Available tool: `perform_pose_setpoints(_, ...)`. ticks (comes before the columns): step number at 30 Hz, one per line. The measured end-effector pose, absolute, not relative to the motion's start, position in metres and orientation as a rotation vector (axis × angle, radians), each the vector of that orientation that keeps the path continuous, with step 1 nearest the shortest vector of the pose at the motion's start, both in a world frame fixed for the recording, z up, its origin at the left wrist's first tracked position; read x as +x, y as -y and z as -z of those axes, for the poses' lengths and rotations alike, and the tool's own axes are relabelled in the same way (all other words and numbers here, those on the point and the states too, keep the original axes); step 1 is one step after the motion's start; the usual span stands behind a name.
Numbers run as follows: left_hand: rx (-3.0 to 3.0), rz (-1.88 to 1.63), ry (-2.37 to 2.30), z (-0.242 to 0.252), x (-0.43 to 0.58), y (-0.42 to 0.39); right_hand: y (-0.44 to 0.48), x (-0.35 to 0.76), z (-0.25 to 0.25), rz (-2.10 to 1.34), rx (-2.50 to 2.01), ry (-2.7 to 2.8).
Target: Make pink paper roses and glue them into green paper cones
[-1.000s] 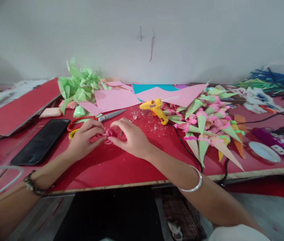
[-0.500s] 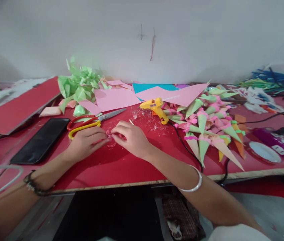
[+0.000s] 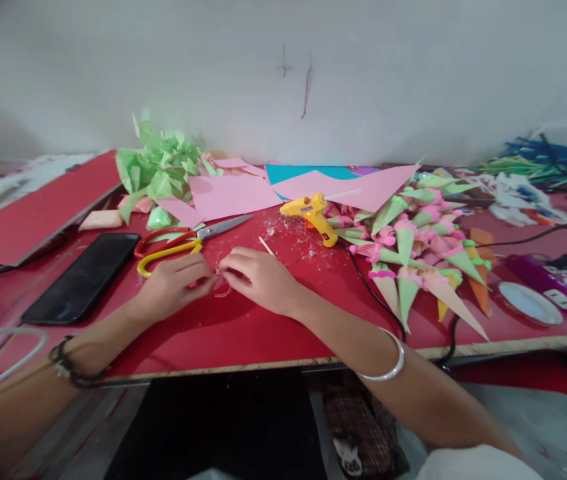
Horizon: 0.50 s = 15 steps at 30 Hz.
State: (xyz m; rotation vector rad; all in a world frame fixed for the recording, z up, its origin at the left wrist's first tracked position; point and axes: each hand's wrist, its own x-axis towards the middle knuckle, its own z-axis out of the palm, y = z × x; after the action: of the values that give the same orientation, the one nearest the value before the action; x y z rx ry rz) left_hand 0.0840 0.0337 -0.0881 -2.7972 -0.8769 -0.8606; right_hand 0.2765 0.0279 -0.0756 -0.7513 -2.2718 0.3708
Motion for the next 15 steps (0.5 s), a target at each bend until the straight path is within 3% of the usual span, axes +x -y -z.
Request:
perform_pose_setpoints(9, -2.784, 0.938, 0.842, 0.0868, 0.0825, -0.0357, -0.0288, 0.2780, 0.0793, -0.424, -0.851, 2.276)
perform_pose_setpoints(15, -2.831, 0.711, 0.930, 0.0865, 0.0819, -0.0377, -0.0294, 0.2779, 0.0791, -0.451, -0.909, 2.334)
